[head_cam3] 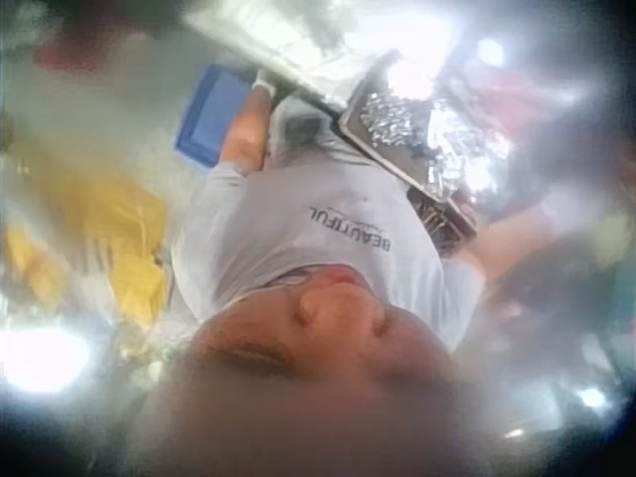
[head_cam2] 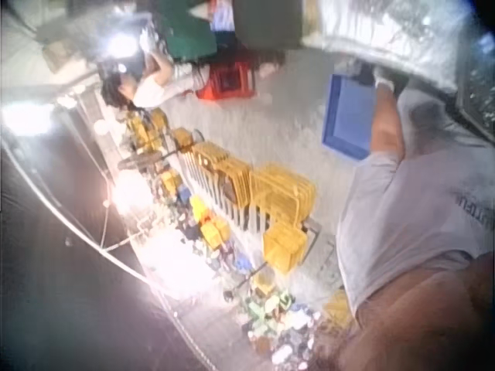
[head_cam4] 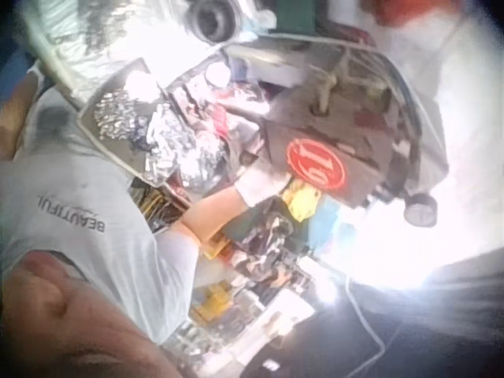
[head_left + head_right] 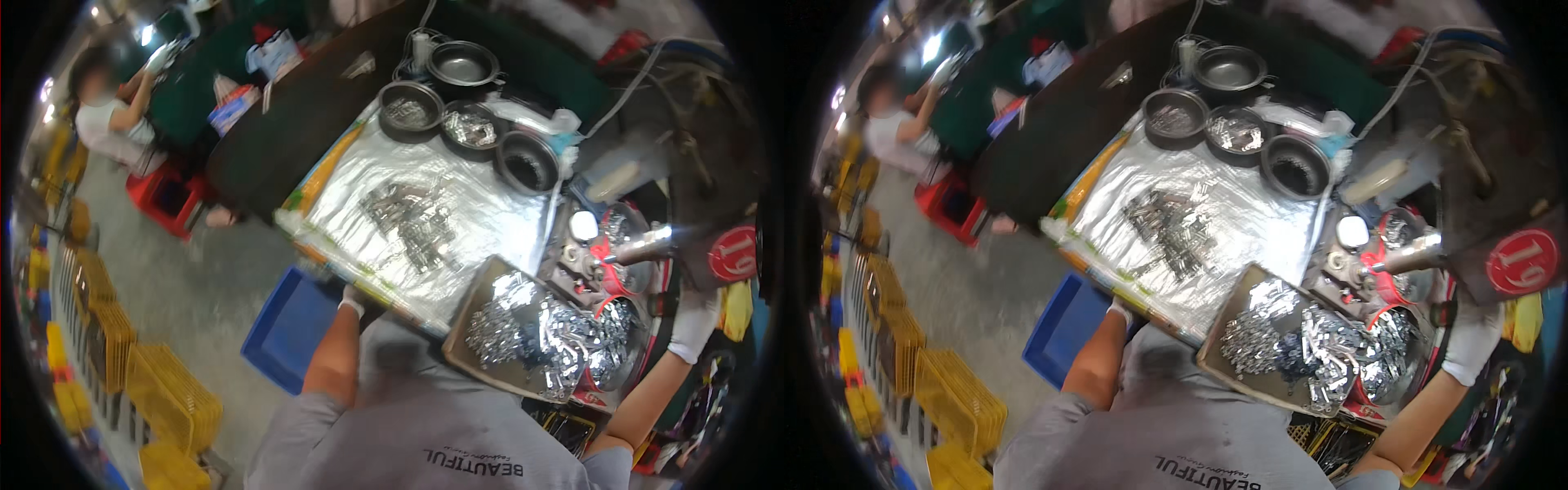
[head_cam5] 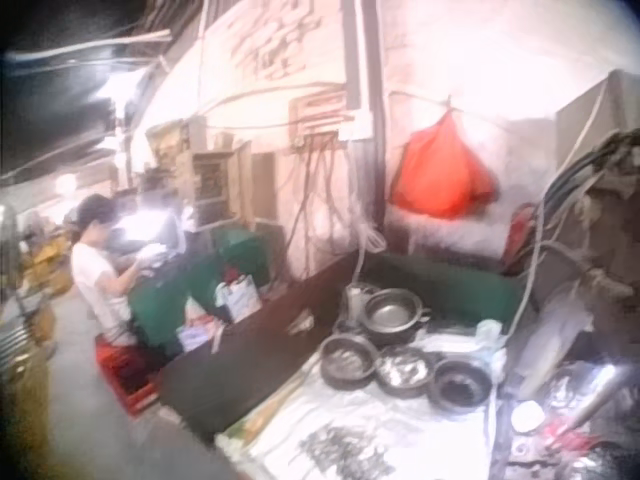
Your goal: The recorder is assembling small metal parts by hand, inserting pins and components into a larger metal bracket, then using a press machine.
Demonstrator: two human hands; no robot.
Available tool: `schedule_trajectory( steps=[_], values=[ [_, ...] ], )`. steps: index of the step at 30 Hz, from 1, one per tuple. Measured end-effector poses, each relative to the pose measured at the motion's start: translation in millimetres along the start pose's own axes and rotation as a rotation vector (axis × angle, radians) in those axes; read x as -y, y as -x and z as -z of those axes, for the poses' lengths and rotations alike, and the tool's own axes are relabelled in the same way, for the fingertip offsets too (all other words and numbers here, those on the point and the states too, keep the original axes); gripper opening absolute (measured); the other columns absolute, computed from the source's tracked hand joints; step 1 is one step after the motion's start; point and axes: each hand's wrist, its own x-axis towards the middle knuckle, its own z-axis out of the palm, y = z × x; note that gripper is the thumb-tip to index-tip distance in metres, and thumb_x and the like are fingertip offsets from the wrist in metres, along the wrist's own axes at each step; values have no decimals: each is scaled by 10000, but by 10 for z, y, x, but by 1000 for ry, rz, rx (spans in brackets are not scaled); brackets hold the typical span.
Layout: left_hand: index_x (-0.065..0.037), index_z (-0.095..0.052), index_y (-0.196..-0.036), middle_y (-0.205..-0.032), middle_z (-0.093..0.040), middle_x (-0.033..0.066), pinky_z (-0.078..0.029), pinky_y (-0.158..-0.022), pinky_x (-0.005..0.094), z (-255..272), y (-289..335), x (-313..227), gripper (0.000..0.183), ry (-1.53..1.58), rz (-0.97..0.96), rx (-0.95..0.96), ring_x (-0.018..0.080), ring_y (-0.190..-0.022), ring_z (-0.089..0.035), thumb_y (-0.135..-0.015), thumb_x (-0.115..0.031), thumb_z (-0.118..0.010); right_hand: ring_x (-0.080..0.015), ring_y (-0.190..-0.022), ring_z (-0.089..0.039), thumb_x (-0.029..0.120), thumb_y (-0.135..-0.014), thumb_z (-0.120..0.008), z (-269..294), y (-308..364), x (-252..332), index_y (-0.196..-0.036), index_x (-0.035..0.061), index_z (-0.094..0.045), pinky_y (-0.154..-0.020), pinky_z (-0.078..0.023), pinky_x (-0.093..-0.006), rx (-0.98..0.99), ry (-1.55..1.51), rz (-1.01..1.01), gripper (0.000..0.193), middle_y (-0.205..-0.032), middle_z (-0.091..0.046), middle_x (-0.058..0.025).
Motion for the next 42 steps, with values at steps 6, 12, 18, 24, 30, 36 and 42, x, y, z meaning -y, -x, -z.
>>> schedule_trajectory(
  steps=[6, 12, 18, 24, 30, 36, 42],
  values=[
    [-141, -512, -1387, -1343, -588, 56, -430, -1045, 434, -69, -516, 215, 490, -177, -26, -184, 281, -1241, -542, -1002, -412, -375, -177, -1079, -588, -34, -905, -598, -233, 329, 207, -1257, -47, -526, -933, -483, -304, -19, 295, 31, 360, -1218, -596, -109],
    [-134, -509, -1387, -1338, -589, 61, -432, -1043, 435, -174, -531, 452, 485, -332, -164, -189, 282, -1235, -544, -1005, -402, -377, -187, -1119, -579, 107, -1001, -503, -235, 401, 140, -1296, -53, -471, -966, -491, -323, 54, 277, 34, 337, -1236, -574, -116],
    [-128, -506, -1388, -1333, -589, 67, -433, -1040, 437, 95, -565, 666, 480, -481, -306, -155, 283, -1228, -546, -1008, -392, -379, -217, -1087, -597, 308, -988, -591, -414, 519, 104, -1291, -35, -477, -939, -513, -372, 48, -265, -210, 471, -1211, -583, -120],
    [-121, -502, -1388, -1329, -589, 72, -435, -1038, 438, 196, -602, 874, 475, -616, -443, -130, 285, -1222, -548, -1010, -383, -382, -207, -1067, -604, 278, -981, -609, -426, 615, 73, -1286, -41, -483, -927, -517, -362, 69, -225, -169, 459, -1194, -591, -108],
    [-115, -499, -1388, -1324, -590, 77, -437, -1036, 439, 388, -331, 989, 470, -732, -602, -92, 286, -1215, -550, -1013, -373, -384, -146, -1079, -579, 145, -1001, -545, -470, 705, 166, -1286, -49, -506, -946, -485, -298, 58, -104, -236, 347, -1210, -587, -88],
    [-108, -496, -1389, -1319, -590, 83, -439, -1033, 441, 518, -417, 1251, 465, -832, -787, -22, 287, -1209, -552, -1016, -363, -386, -120, -1038, -570, 234, -1022, -549, -465, 753, 159, -1306, -50, -521, -936, -476, -279, 120, -13, -243, 403, -1183, -604, -77],
    [-102, -492, -1389, -1314, -590, 88, -441, -1031, 442, 538, -272, 1482, 460, -931, -961, 35, 288, -1202, -555, -1018, -353, -388, -103, -902, -582, 296, -1018, -558, -498, 806, 125, -1248, -38, -569, -860, -495, -264, 180, -119, -321, 405, -1057, -627, -52]
  ],
)
